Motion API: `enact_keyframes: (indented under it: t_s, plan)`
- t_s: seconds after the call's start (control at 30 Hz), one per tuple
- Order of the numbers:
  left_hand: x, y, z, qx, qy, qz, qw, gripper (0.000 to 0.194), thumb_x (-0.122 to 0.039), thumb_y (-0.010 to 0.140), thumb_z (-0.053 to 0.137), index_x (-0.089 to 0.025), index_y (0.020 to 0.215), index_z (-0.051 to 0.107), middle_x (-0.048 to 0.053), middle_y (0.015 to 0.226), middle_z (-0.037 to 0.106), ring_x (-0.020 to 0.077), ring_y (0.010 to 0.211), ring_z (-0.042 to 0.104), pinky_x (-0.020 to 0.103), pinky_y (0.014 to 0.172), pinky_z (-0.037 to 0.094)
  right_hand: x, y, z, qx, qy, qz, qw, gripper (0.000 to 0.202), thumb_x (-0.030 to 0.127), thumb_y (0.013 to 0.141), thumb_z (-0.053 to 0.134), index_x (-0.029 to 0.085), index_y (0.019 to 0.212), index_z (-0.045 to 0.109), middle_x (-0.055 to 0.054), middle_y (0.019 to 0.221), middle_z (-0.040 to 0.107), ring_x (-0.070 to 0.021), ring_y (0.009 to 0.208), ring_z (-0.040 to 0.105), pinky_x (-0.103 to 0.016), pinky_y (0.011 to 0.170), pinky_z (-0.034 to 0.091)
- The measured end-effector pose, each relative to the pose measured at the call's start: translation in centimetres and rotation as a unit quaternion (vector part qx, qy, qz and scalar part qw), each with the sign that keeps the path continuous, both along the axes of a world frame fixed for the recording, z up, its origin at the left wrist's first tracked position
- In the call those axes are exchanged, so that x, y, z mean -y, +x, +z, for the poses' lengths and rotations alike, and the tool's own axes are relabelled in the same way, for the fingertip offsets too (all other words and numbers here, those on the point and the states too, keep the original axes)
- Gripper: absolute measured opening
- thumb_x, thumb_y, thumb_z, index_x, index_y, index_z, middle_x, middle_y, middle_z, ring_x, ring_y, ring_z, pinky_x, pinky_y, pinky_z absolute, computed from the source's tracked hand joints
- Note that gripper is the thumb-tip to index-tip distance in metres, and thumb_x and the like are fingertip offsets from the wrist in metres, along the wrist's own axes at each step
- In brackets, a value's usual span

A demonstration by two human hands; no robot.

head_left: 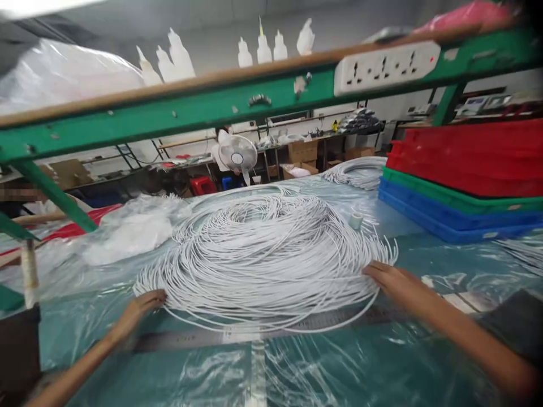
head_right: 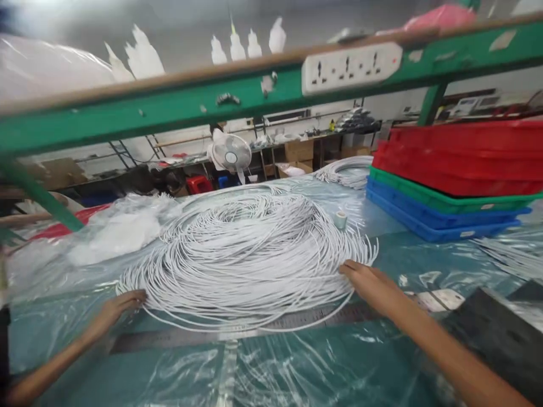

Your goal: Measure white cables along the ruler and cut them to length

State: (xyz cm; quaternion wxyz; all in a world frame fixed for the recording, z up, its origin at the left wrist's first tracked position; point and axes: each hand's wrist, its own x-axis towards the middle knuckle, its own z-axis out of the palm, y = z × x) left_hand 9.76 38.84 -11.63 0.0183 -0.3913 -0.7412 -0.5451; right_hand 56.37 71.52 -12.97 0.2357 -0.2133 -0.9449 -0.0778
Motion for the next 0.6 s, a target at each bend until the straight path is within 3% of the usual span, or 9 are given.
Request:
enact_keyframes:
  t_s: [0.07,0.13,0.23,0.33,0.4,0.47,0.53,0.6]
  plan:
    - [-0.5,-6.2,0.8,-0.050,-0.039,-0.053,0.997,0.040,-0.039,0.083,0.033,-0.024,0.056,0.058,0.003,0.076,0.062,0.0267,0.080,0.059,0.045,0.092,0.044,-0.3,-1.5,2.0,-0.053,0.048,0.020,0.997,0.036,0.003,0.083,0.030,0.015,0.100,0.059,-0.008,0.097,0.057,-0.0179,0.076,0.059,-0.025,0.055,0.045]
    - [0.0,-9.8,0.8,-0.080,-0.061,-0.085,0.991,0.038,-0.037,0.082,0.034,-0.024,0.056,0.058,0.003,0.074,0.062,0.0263,0.078,0.059,0.043,0.087,0.045,0.1,-3.7,4.1,-0.109,0.085,0.035,0.990,0.030,0.007,0.094,0.029,0.013,0.105,0.057,-0.010,0.105,0.055,-0.0191,0.087,0.059,-0.026,0.060,0.048]
    - [1.1,-11.0,1.2,-0.085,-0.077,-0.116,0.987,0.031,-0.035,0.078,0.037,-0.024,0.058,0.058,0.003,0.078,0.063,0.0269,0.080,0.060,0.037,0.075,0.046,1.7,-7.5,5.6,-0.157,0.099,0.062,0.981,0.025,0.015,0.104,0.030,0.014,0.111,0.054,-0.009,0.114,0.053,-0.0186,0.103,0.055,-0.028,0.081,0.050]
    - [2.4,-10.4,3.2,-0.076,-0.081,-0.116,0.987,0.025,-0.032,0.074,0.038,-0.024,0.057,0.055,0.005,0.079,0.062,0.0245,0.078,0.058,0.034,0.069,0.044,2.2,-10.4,4.3,-0.170,0.084,0.071,0.979,0.028,0.014,0.106,0.027,0.013,0.110,0.055,-0.010,0.119,0.052,-0.0187,0.110,0.052,-0.030,0.094,0.047]
    - [3.6,-9.3,4.7,-0.073,-0.078,-0.103,0.989,0.028,-0.036,0.076,0.042,-0.024,0.052,0.051,0.006,0.077,0.061,0.0226,0.075,0.055,0.032,0.068,0.044,1.3,-11.3,2.3,-0.167,0.065,0.058,0.982,0.028,0.013,0.105,0.030,0.011,0.103,0.058,-0.012,0.114,0.054,-0.0196,0.106,0.054,-0.033,0.092,0.049]
    - [5.2,-6.6,5.5,-0.067,-0.073,-0.081,0.992,0.037,-0.045,0.080,0.048,-0.022,0.051,0.048,0.008,0.073,0.059,0.0203,0.073,0.055,0.031,0.069,0.047,-0.2,-11.4,0.2,-0.143,0.041,0.041,0.988,0.023,0.015,0.104,0.040,0.010,0.093,0.059,-0.010,0.100,0.057,-0.0192,0.093,0.058,-0.033,0.084,0.052]
    - [6.8,-1.3,4.7,-0.055,-0.060,-0.052,0.995,0.045,-0.054,0.088,0.053,-0.018,0.061,0.053,0.007,0.072,0.059,0.0173,0.073,0.056,0.030,0.072,0.051,-1.4,-11.0,-1.3,-0.115,0.020,0.025,0.993,0.018,0.019,0.102,0.052,0.010,0.089,0.060,-0.007,0.091,0.058,-0.0181,0.085,0.059,-0.032,0.078,0.053]
    - [8.1,6.3,2.4,-0.039,-0.052,-0.038,0.997,0.042,-0.057,0.094,0.055,-0.018,0.081,0.062,0.006,0.077,0.060,0.0157,0.072,0.058,0.028,0.068,0.052,-1.7,-10.2,-1.8,-0.104,0.011,0.014,0.994,0.016,0.022,0.100,0.056,0.010,0.092,0.061,-0.008,0.095,0.059,-0.0200,0.088,0.059,-0.036,0.082,0.054]
